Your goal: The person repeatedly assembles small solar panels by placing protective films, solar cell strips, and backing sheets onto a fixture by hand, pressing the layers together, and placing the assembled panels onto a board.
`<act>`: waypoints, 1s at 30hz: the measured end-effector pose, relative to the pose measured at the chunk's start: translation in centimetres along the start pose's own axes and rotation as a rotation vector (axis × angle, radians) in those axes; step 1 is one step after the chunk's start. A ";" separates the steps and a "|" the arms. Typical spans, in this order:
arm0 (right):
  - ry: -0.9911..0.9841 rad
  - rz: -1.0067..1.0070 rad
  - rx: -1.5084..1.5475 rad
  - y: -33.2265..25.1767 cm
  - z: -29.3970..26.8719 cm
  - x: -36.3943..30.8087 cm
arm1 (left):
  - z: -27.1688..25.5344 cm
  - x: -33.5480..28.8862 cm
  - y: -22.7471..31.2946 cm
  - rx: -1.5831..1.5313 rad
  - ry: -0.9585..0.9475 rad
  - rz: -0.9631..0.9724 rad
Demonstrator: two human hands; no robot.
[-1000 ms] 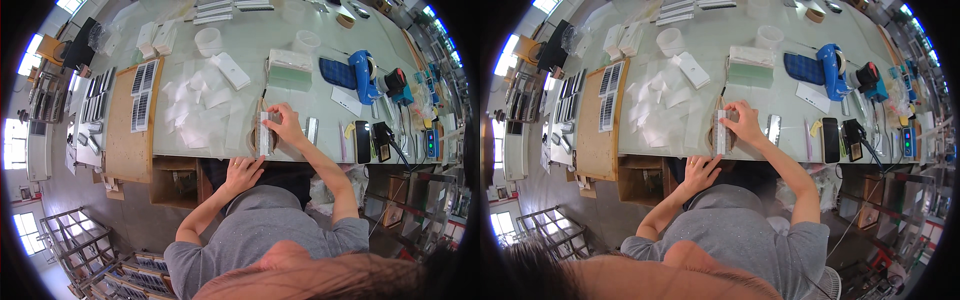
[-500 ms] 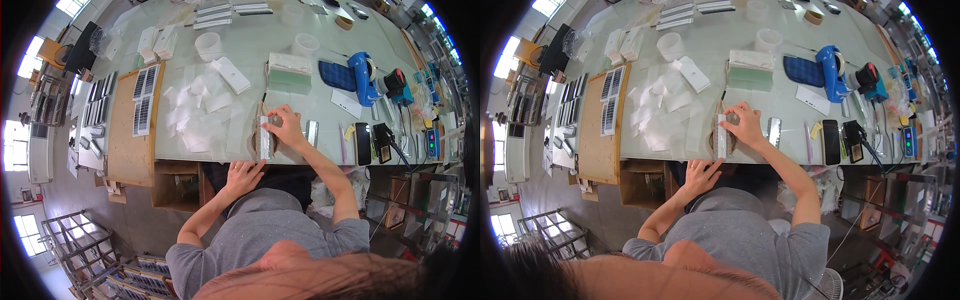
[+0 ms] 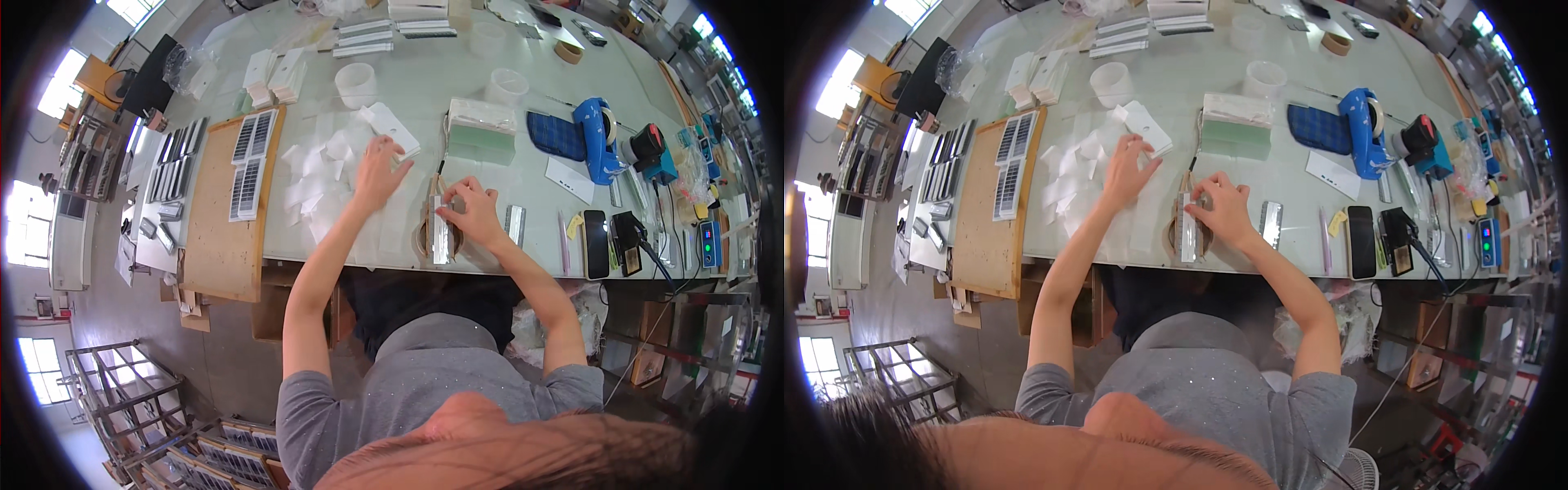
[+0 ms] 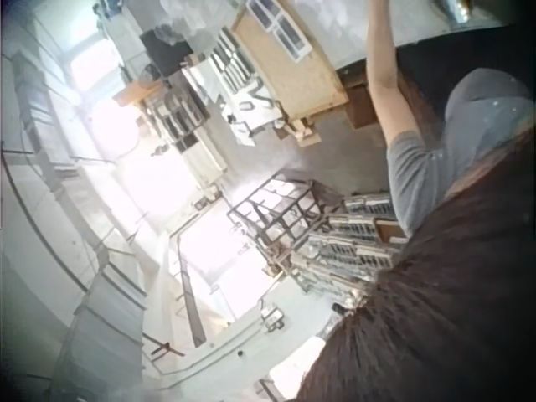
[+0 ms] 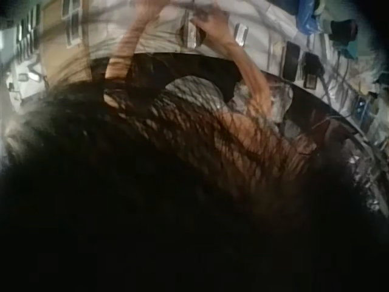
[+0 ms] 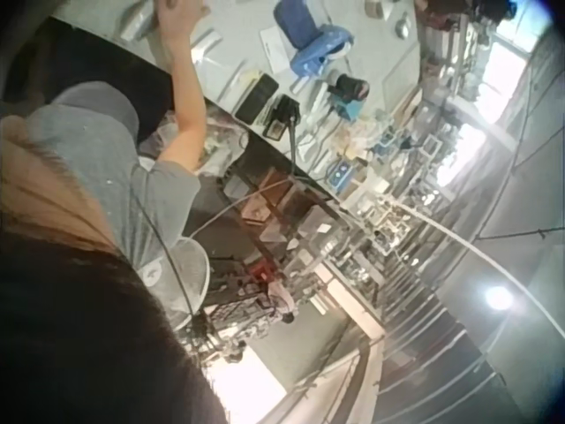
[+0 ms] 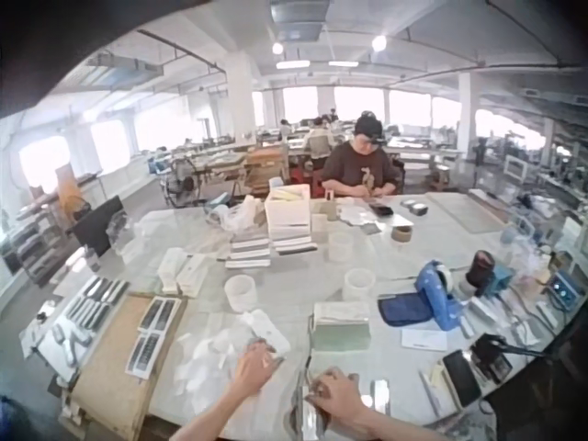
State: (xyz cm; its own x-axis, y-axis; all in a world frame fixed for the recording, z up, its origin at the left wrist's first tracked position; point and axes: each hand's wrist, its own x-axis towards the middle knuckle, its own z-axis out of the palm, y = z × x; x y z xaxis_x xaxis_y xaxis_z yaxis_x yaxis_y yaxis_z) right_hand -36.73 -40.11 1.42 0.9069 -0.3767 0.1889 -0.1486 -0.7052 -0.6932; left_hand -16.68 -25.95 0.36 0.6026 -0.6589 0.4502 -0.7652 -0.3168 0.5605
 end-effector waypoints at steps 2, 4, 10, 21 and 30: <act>-0.023 0.015 -0.017 0.2 0.0 0.0 | 0.7 2.7 -1.8 -0.049 -0.131 -0.126; -0.048 0.023 0.012 0.3 0.1 -0.1 | 1.0 4.1 -3.3 -0.095 -0.260 -0.253; -0.050 0.009 0.018 0.2 0.1 -0.2 | 0.6 5.0 -5.6 -0.037 -0.346 -0.140; -0.054 0.330 0.911 -0.4 -1.8 0.6 | -4.2 -8.9 8.2 -0.273 -0.061 0.384; 0.144 0.029 0.044 -1.5 -1.4 -3.3 | -3.6 -13.9 8.5 -0.272 -0.216 0.272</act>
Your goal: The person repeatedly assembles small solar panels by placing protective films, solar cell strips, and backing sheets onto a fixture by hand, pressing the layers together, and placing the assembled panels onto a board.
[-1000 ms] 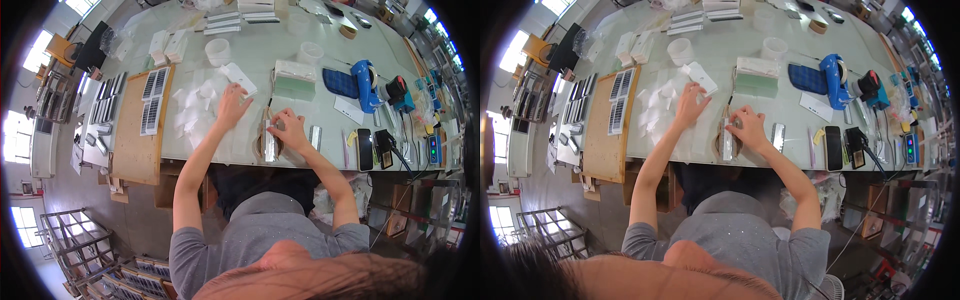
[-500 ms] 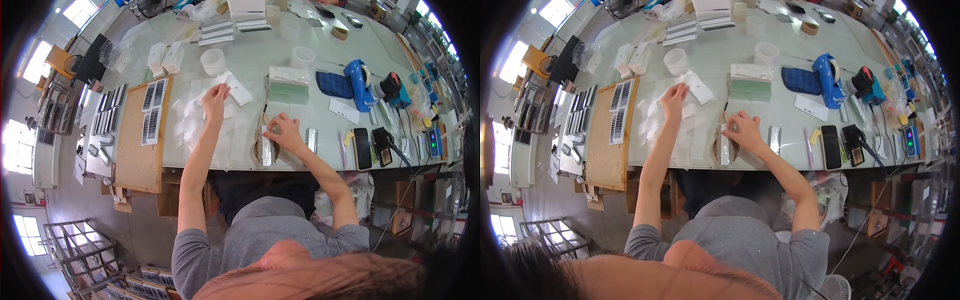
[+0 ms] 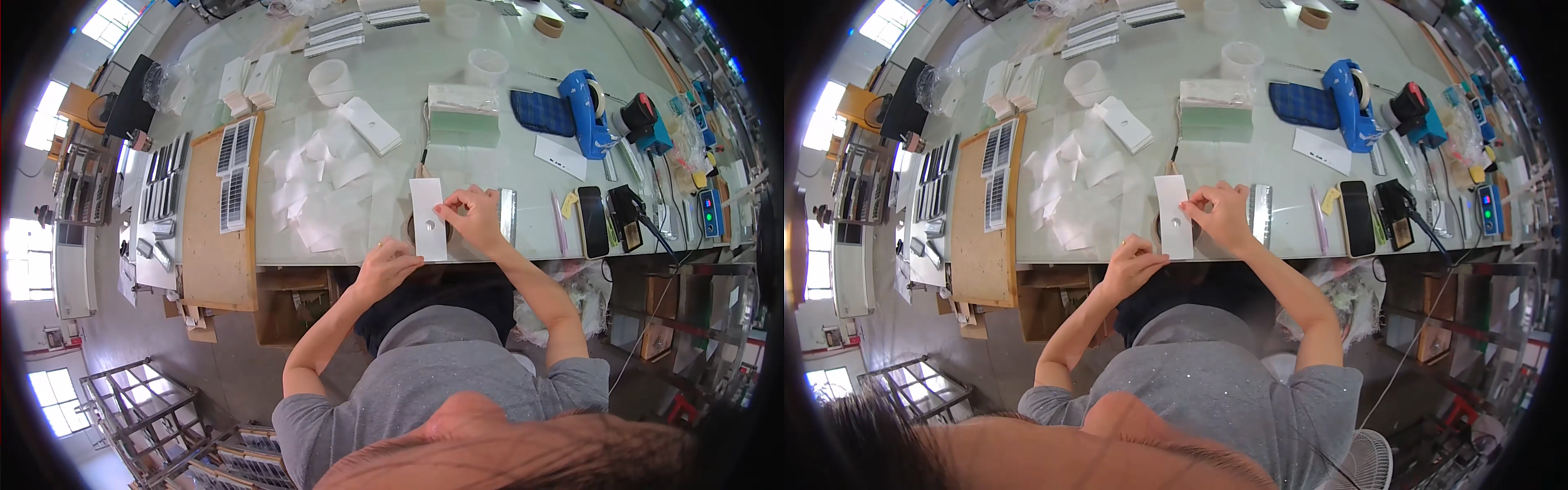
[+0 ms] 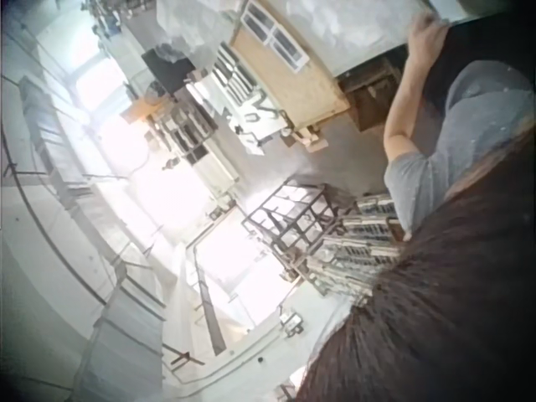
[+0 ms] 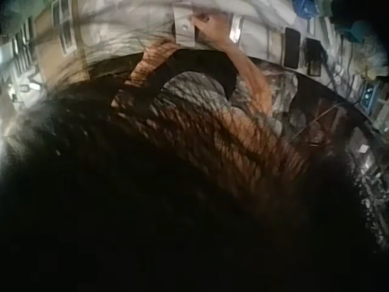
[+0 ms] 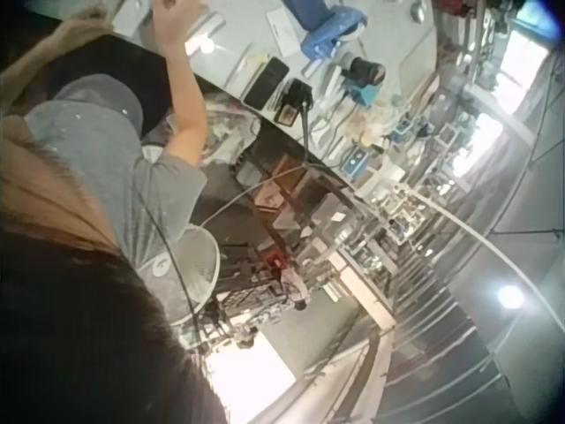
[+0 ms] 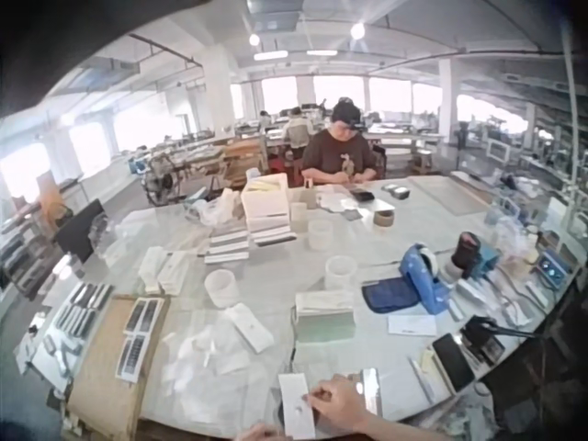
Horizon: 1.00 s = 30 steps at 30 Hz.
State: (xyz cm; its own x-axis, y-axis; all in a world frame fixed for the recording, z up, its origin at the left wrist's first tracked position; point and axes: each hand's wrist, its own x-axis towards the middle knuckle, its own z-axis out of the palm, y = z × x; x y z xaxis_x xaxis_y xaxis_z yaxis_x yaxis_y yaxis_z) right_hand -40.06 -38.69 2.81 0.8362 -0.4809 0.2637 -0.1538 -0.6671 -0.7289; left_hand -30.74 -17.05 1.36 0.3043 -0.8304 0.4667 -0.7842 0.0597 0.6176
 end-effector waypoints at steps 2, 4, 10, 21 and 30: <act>0.035 -0.035 -0.006 -0.1 0.4 -0.3 | 0.1 -0.3 -0.2 0.034 0.012 0.005; 0.070 -0.069 -0.014 0.1 0.6 -0.4 | 0.3 -0.5 -0.6 0.044 0.013 0.009; 0.120 -0.150 -0.096 0.4 0.8 -0.3 | 0.4 -0.2 -0.6 0.060 0.015 0.022; 0.104 -0.176 -0.124 0.9 1.2 -0.4 | -0.5 0.6 -0.3 0.084 -0.063 0.034; 0.122 -0.119 -0.181 0.9 0.8 -0.4 | 0.6 1.6 -0.1 0.218 -0.191 0.093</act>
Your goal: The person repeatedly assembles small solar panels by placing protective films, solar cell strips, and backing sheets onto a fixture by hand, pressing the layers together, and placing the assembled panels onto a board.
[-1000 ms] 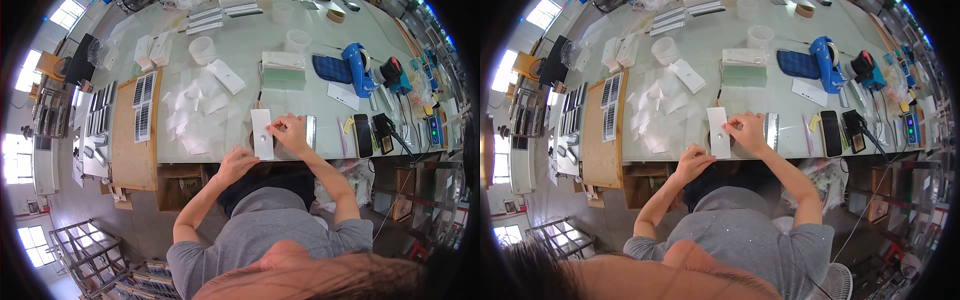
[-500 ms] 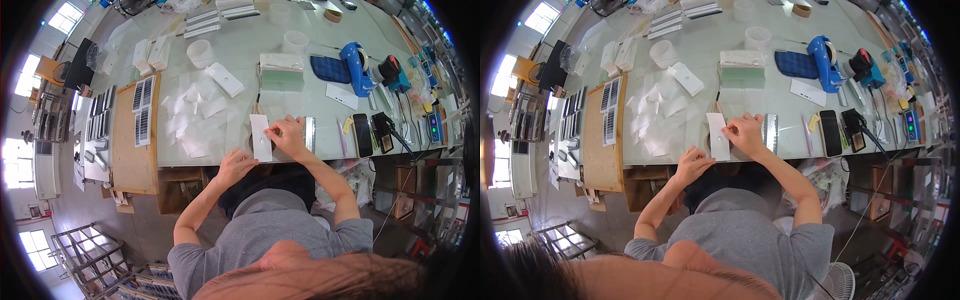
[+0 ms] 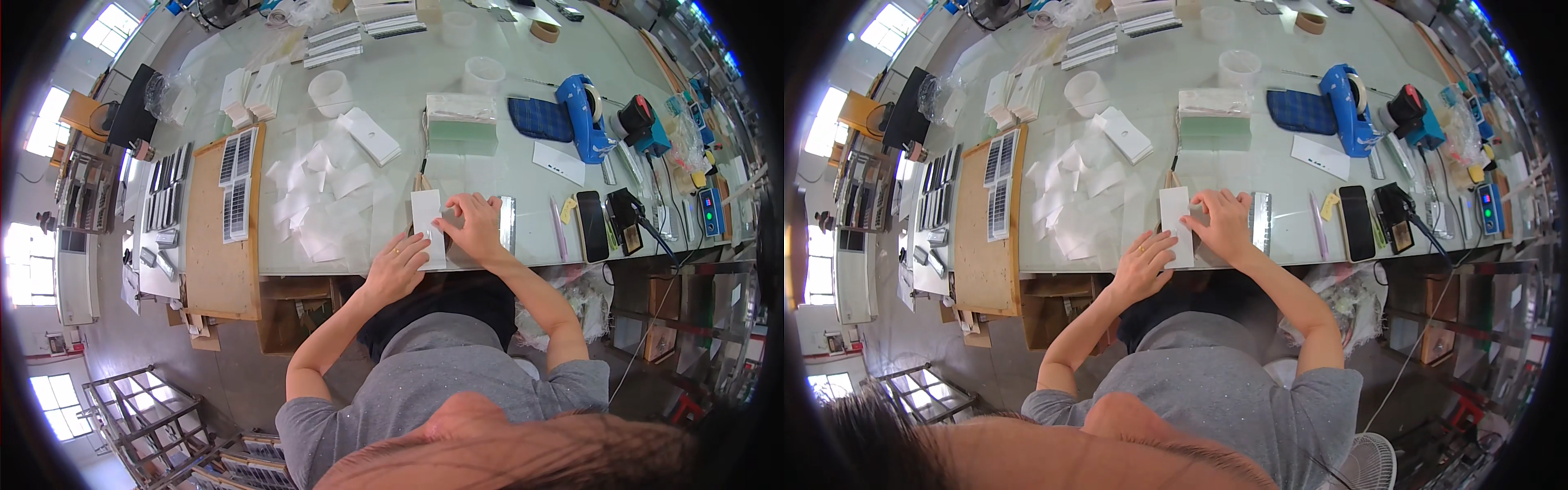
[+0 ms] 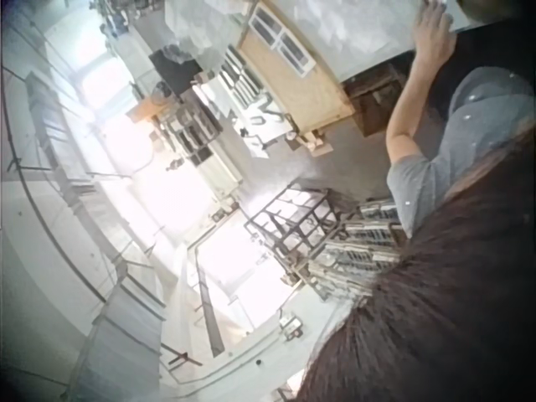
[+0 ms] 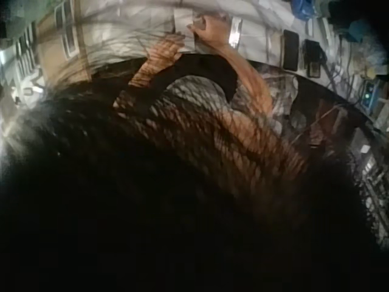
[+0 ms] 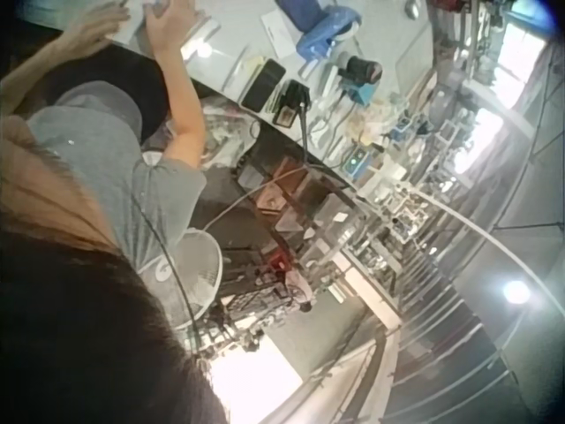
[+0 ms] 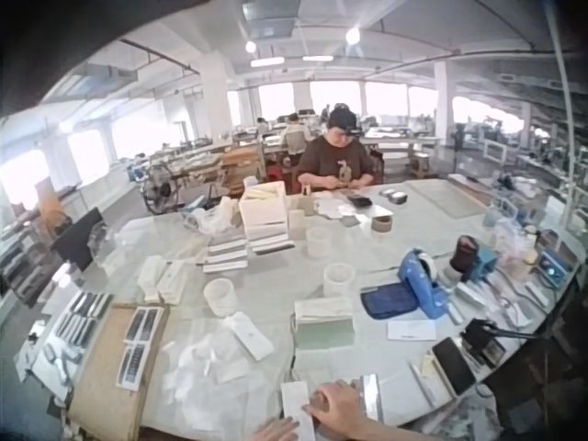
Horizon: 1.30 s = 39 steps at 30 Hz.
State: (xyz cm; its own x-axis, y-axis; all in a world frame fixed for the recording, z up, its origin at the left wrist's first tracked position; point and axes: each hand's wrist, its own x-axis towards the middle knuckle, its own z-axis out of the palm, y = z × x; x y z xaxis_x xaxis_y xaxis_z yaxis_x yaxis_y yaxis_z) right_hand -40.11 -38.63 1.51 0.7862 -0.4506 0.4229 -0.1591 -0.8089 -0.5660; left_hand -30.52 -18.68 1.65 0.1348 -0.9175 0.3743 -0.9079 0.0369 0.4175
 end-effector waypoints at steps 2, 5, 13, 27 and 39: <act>-0.040 -0.166 0.033 0.0 -1.1 -0.4 | 0.4 0.1 -0.1 0.022 0.050 -0.019; -0.156 -0.516 -0.023 -1.6 -3.1 -1.5 | -0.3 1.0 0.2 -0.067 0.097 -0.049; 0.173 -0.636 -0.338 -4.1 -4.7 -0.4 | -6.1 5.4 0.0 -0.284 0.033 -0.141; -0.299 0.266 0.080 1.0 -1.3 -0.1 | -2.2 -0.9 -3.6 -1.255 -0.216 -1.133; -0.001 -0.225 -0.303 8.0 -0.2 11.6 | -0.8 -2.4 -2.7 -1.110 0.082 -1.030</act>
State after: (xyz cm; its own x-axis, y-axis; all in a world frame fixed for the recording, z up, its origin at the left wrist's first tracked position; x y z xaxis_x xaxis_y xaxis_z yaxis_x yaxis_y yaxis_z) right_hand -32.40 -50.36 2.05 0.8224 -0.2484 0.5118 -0.1515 -0.9628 -0.2239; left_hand -28.07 -16.23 0.27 0.5605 -0.7059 -0.4330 0.3382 -0.2822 0.8978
